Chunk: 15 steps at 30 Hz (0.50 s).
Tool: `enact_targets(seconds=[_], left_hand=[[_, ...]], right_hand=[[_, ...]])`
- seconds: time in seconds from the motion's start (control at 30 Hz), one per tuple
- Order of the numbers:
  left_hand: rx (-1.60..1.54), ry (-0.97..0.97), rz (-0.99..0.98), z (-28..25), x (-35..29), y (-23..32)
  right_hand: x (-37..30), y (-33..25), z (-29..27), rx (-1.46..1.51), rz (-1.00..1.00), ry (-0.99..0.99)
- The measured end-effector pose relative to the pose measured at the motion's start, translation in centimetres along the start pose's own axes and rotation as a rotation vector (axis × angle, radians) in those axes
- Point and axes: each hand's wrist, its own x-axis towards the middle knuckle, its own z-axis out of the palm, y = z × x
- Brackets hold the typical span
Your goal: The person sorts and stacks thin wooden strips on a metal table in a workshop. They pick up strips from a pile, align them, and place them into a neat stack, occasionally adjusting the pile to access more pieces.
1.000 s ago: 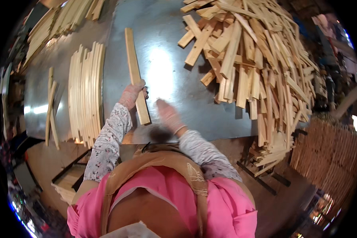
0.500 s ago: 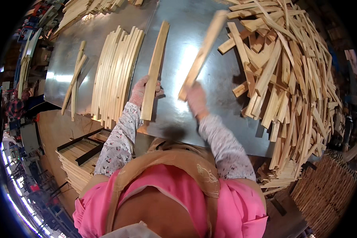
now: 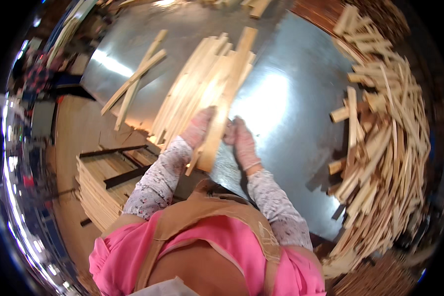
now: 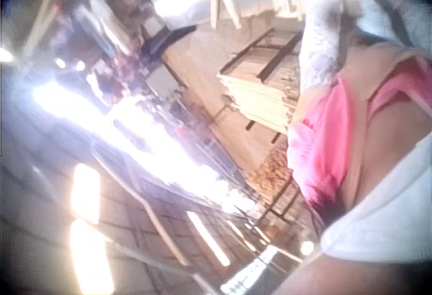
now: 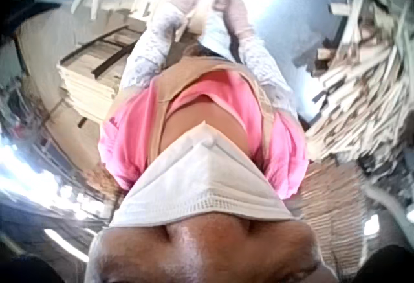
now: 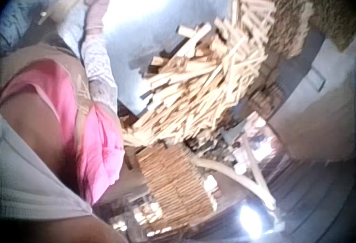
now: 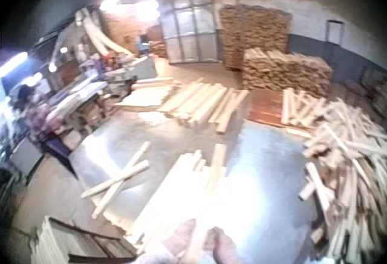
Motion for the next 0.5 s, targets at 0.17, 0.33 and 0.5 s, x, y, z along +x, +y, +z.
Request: enact_targets(seconds=[0.17, 0.33, 0.5], left_hand=[[1.289, 0.180, 0.248, -2.6, -0.6, 3.5], [2.320, -0.151, 0.795, -11.8, -0.9, 12.7], [1.745, 0.603, 0.117, -27.7, 0.2, 13.1]], right_hand=[[2.4, -6.8, 3.5, -0.893, -0.395, -0.084], [1.6, -11.2, 7.5, -1.297, -0.110, -0.505], [1.9, -13.2, 7.1, -1.173, -0.740, 0.053]])
